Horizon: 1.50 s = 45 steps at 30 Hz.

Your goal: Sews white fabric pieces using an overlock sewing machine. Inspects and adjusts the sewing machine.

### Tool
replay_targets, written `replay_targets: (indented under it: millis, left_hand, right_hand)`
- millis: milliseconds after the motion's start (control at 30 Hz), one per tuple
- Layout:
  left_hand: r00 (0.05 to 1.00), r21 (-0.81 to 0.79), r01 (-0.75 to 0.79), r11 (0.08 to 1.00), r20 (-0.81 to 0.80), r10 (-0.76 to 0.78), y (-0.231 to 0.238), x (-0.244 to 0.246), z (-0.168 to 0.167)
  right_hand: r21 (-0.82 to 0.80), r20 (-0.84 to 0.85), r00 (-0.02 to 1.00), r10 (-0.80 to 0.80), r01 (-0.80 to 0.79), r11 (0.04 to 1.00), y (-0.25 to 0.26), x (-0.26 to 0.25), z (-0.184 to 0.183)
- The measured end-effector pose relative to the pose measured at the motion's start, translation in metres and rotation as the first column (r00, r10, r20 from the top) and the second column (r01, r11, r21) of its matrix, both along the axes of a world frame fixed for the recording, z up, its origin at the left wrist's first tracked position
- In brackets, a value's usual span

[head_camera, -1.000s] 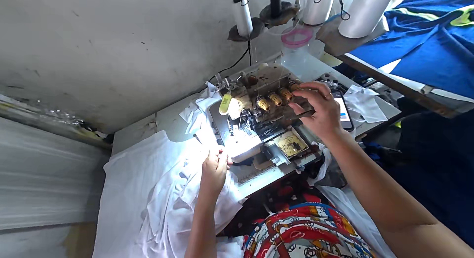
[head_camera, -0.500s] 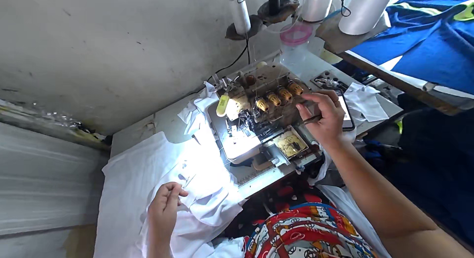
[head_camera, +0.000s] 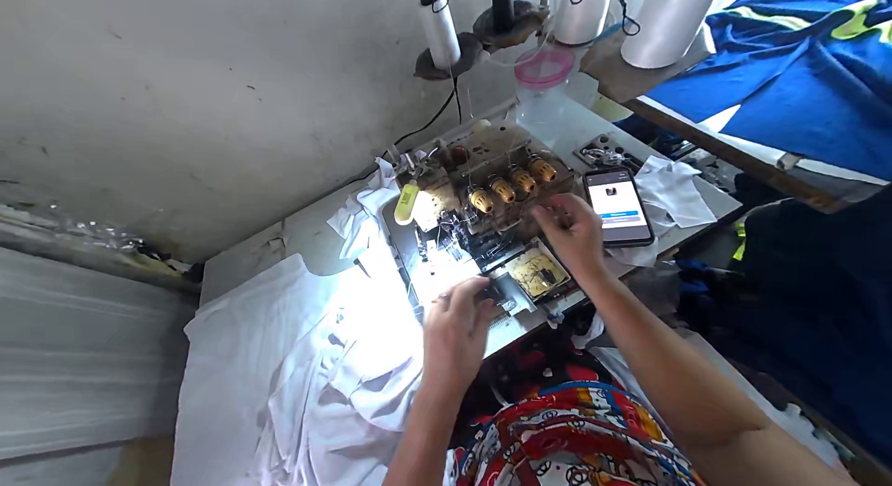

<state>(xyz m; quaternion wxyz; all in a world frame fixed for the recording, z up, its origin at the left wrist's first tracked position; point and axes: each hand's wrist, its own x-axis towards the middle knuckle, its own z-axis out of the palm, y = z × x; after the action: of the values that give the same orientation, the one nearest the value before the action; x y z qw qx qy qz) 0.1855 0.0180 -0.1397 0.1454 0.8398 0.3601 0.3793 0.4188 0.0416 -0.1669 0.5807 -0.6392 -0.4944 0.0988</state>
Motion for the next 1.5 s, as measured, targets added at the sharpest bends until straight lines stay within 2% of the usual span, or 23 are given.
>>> replay_targets:
  millis: [133,300,467,633,667,733,833,900,1000,1100,1267,1500]
  left_hand:
    - [0.988,-0.040,0.155,0.987,-0.016,-0.156,0.004,0.026,-0.011]
    - [0.987,-0.094,0.153,0.984,0.058,-0.148,0.006,0.008,-0.016]
    - [0.990,-0.142,0.124,0.982,0.078,-0.114,0.014,0.025,0.002]
    - [0.994,-0.151,0.110,0.982,-0.005,-0.112,0.034,0.072,0.012]
    - [0.995,-0.111,0.091,0.990,-0.018,-0.094,0.035,0.079,0.015]
    - [0.999,0.066,0.030,0.997,-0.032,-0.028,0.035,0.089,0.022]
    - [0.995,0.317,-0.026,0.948,-0.082,0.055,0.046,0.096,0.039]
    - [0.982,0.413,-0.037,0.910,-0.153,0.110,0.062,0.106,0.050]
    - [0.947,0.431,-0.004,0.902,-0.287,0.142,0.080,0.122,0.059]
    - [0.926,0.410,0.020,0.912,-0.351,0.137,0.087,0.130,0.061]
    - [0.934,0.403,-0.052,0.914,-0.304,0.188,0.087,0.135,0.059]
    - [0.948,0.461,-0.055,0.886,-0.255,0.191,0.091,0.133,0.054]
  right_hand:
    - [-0.054,-0.121,0.991,-0.058,0.052,0.997,0.019,-0.009,-0.002]
    - [-0.027,-0.183,0.983,0.011,-0.016,1.000,0.021,-0.012,-0.003]
    - [0.096,-0.062,0.987,0.146,-0.140,0.985,0.006,-0.013,-0.036]
    - [0.044,0.020,0.989,0.149,-0.150,0.988,-0.013,-0.004,-0.036]
    - [0.077,0.048,0.994,0.102,-0.105,0.991,-0.014,0.001,-0.031]
    - [0.184,0.138,0.990,-0.004,-0.022,0.983,-0.012,0.013,-0.018]
    - [0.296,0.293,0.953,-0.079,-0.012,0.955,-0.003,0.025,0.011]
    - [0.313,0.345,0.935,-0.080,-0.035,0.949,0.007,0.028,0.025]
    - [0.307,0.345,0.937,-0.062,-0.050,0.950,0.014,0.027,0.032]
    - [0.271,0.307,0.947,-0.098,0.012,0.963,0.012,0.023,0.037]
    - [0.102,0.315,0.937,-0.151,0.124,0.987,0.010,0.024,0.047]
    - [0.205,0.289,0.955,-0.068,0.008,0.979,0.009,0.017,0.043]
